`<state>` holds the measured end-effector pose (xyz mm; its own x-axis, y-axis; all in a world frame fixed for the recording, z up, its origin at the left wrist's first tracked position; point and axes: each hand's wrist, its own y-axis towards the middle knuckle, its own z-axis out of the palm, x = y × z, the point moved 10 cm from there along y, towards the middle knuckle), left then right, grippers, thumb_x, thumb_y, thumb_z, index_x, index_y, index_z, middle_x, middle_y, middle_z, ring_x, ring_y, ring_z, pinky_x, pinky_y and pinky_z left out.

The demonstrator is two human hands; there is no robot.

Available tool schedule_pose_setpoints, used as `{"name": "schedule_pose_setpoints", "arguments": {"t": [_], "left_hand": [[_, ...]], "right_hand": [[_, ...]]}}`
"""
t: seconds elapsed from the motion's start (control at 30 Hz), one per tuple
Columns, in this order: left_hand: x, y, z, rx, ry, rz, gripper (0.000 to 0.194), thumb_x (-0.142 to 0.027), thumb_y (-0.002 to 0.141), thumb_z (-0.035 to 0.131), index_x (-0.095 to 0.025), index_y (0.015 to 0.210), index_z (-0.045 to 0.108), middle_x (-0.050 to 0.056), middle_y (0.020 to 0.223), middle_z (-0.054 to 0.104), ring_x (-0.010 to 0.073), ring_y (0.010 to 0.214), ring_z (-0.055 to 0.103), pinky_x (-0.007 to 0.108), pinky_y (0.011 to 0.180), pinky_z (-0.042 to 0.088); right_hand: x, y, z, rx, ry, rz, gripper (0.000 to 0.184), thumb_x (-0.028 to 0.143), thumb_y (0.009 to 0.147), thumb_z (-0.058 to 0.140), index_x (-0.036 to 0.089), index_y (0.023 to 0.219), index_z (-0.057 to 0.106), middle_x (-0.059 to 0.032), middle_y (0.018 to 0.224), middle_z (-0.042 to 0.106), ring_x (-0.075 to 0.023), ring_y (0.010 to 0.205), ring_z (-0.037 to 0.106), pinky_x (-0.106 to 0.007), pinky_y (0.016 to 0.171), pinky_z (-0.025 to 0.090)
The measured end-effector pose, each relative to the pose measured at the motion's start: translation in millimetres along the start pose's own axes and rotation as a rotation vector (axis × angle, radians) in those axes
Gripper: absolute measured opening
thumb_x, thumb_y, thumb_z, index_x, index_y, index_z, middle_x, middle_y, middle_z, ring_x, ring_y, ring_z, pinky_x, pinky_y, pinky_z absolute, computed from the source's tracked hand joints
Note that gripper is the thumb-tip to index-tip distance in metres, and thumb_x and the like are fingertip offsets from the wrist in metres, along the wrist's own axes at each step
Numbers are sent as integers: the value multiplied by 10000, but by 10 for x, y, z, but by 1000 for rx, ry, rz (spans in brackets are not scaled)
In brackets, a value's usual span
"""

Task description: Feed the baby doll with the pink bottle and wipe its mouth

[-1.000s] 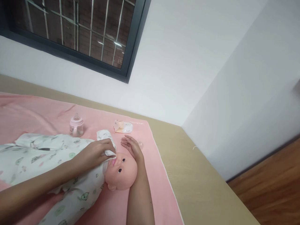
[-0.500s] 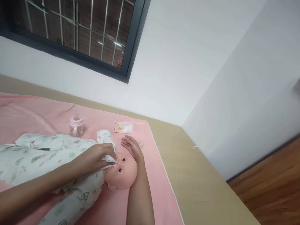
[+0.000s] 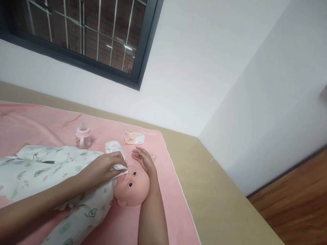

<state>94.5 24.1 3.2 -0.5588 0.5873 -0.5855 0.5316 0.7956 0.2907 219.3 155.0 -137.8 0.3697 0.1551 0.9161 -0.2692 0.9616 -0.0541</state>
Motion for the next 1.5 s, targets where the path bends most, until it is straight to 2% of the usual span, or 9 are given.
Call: {"name": "schedule_pose_setpoints", "arguments": {"t": [0.1,0.23,0.47,0.6,1.0,1.23,1.5], "left_hand": [[-5,-8,-93,6,-20,-17,185,-188,808,518,-220,800,700,6,860,632,173,827,590,260,726,405],[-45,-37,-134,80,-9,-33,156,-227,796,537,-223,802,693,-4,865,669,189,841,610,251,714,410],[-106,-71,41,200,118,-17,163,-166,730,506,-203,724,664,1,756,655,181,705,603,242,613,370],[-67,-52,75,192,145,-19,155,-173,725,490,-197,701,641,14,731,643,189,682,595,247,597,354],[27,-40,-17,137,166,-27,209,-171,784,452,-190,804,660,35,829,655,218,781,590,290,662,376],[109,-6,42,113,154,-47,190,-175,783,473,-209,803,659,28,843,636,207,801,589,286,684,393],[38,-7,28,84,141,-26,204,-180,800,462,-213,813,663,31,850,628,201,791,591,269,693,408]], "right_hand": [[-3,-5,-2,-6,0,0,450,314,622,783,177,1022,631,-89,1018,684,-215,1005,632,-404,979,449],[6,-19,8,-13,6,-5,452,328,616,787,178,1015,634,-92,1017,682,-221,1008,630,-420,982,447],[53,-58,61,-21,-6,-16,450,329,607,795,179,1000,634,-91,1020,680,-218,977,639,-425,988,442],[60,-64,68,-24,-6,-15,464,335,598,801,179,999,630,-93,1024,679,-219,981,638,-426,987,443],[41,-49,47,-12,3,-15,466,330,603,793,176,1011,630,-96,1026,676,-228,1009,629,-435,992,436],[40,-47,43,-20,-6,-15,458,323,596,796,180,999,634,-89,1019,679,-226,1008,627,-430,987,441],[14,-18,7,-7,-5,-16,475,341,618,790,173,1030,624,-94,1032,677,-227,1009,630,-427,988,444]]}}
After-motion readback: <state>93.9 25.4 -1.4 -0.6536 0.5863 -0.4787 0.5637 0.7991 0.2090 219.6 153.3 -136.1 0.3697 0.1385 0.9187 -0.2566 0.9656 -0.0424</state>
